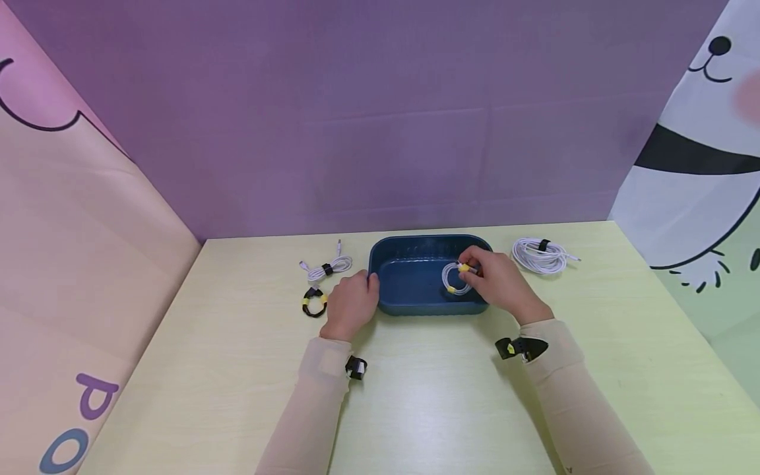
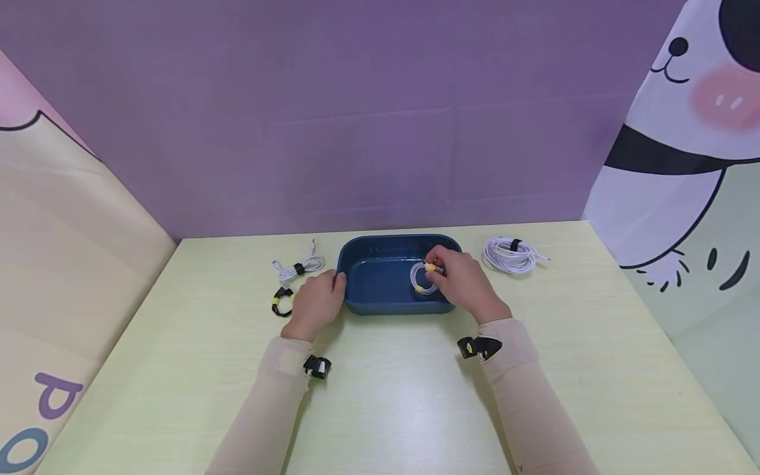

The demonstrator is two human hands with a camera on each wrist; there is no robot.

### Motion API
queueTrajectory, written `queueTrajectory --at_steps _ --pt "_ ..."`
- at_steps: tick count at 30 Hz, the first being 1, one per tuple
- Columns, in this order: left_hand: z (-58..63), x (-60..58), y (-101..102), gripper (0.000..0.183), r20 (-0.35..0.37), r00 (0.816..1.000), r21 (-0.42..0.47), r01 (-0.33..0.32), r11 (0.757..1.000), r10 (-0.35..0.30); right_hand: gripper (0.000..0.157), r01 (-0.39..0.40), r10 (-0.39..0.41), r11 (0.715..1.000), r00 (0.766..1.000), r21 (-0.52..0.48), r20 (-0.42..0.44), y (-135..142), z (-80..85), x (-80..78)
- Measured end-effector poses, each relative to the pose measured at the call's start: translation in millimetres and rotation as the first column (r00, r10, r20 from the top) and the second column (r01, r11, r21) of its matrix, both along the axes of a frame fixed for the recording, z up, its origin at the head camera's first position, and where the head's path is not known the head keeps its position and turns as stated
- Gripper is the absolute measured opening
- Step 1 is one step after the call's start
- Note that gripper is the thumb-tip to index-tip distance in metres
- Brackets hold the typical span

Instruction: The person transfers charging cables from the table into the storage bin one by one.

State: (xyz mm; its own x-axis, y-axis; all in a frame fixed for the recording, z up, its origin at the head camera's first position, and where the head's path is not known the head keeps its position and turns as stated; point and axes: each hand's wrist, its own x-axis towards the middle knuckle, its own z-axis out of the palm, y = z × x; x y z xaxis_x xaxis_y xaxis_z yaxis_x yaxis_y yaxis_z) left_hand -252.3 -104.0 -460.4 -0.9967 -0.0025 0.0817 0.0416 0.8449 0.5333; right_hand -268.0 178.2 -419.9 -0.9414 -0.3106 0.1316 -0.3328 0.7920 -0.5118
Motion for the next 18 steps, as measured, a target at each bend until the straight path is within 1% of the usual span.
queueTrajectory --at_steps 8,13,18 --pt "0.7 -0.9 0.8 0.04 0.01 1.0 -0.001 -0.01 1.0 0.01 0.024 -0.004 0.004 1.0 0.999 0.016 0.051 -3.4 1.6 2.2" --pt "0.5 -0.8 0.5 0.039 0.011 1.0 0.006 -0.01 1.0 0.01 0.024 -0.013 0.011 0.999 0.999 0.046 0.048 -4.4 0.2 2.4" --pt "-0.1 0.2 -0.5 0.04 -0.009 1.0 0.003 0.01 1.0 -0.01 0.023 -0.029 0.027 0.997 0.999 0.066 0.04 -5.4 -2.4 2.6"
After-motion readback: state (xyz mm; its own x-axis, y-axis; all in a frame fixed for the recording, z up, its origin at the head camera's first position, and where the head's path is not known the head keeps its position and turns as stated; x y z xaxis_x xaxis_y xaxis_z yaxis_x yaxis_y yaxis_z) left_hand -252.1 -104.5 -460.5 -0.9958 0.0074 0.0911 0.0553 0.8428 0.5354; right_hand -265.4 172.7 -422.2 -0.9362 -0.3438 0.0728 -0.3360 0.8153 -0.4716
